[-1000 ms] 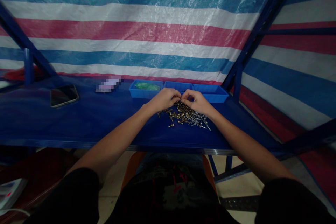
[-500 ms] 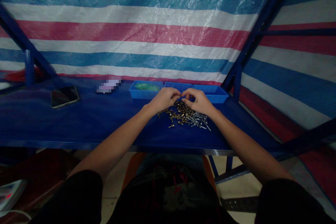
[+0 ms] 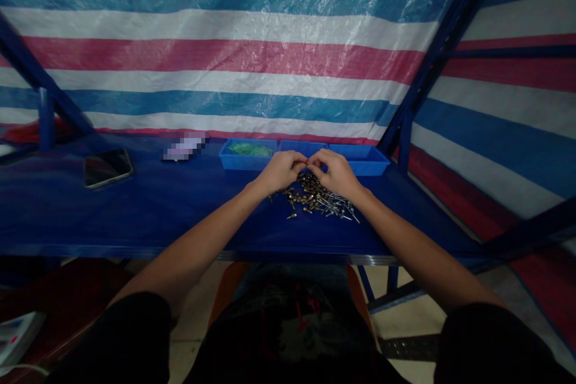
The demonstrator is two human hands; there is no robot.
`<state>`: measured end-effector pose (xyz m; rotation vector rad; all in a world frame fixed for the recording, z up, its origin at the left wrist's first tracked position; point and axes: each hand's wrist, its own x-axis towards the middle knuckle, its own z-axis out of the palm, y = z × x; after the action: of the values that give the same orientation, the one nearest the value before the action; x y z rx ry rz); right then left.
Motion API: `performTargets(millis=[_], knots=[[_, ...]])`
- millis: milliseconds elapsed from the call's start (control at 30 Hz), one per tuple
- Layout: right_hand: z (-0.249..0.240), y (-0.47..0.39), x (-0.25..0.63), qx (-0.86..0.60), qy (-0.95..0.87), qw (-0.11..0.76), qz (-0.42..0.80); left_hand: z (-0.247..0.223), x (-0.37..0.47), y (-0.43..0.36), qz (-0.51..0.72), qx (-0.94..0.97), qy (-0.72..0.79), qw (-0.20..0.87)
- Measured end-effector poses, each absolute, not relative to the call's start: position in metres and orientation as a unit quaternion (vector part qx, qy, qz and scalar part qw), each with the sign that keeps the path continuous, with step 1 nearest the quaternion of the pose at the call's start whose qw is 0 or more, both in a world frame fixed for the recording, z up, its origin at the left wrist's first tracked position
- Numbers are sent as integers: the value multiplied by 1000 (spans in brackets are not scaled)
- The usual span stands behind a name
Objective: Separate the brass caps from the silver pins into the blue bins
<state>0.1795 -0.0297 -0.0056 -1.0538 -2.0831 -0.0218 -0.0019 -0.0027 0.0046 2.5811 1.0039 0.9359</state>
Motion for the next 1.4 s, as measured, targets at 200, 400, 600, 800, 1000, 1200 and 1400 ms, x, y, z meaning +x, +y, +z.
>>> performTargets(millis=[200,400,600,800,1000,1200,1400], knots=[[-7,-26,175,-450,-746,488,55,4,1,-5,365,849,347,157],[-12,-21,173,-451,-715,513,151,4,-1,-3,362,856,341,143],[-8,-25,174,-448,-736,499,92,6,-4,-1,338,873,331,114],[6,-25,194,-457,-673,582,-29,11,-9,-1,366,856,355,87],[7,-5,207,-516,-616,590,-72,16,-9,-5,360,858,361,69],[2,6,211,-559,-656,503,-68,6,-8,-1,297,890,340,59],[3,-6,211,-568,-657,494,-41,-4,-15,8,180,908,375,49]])
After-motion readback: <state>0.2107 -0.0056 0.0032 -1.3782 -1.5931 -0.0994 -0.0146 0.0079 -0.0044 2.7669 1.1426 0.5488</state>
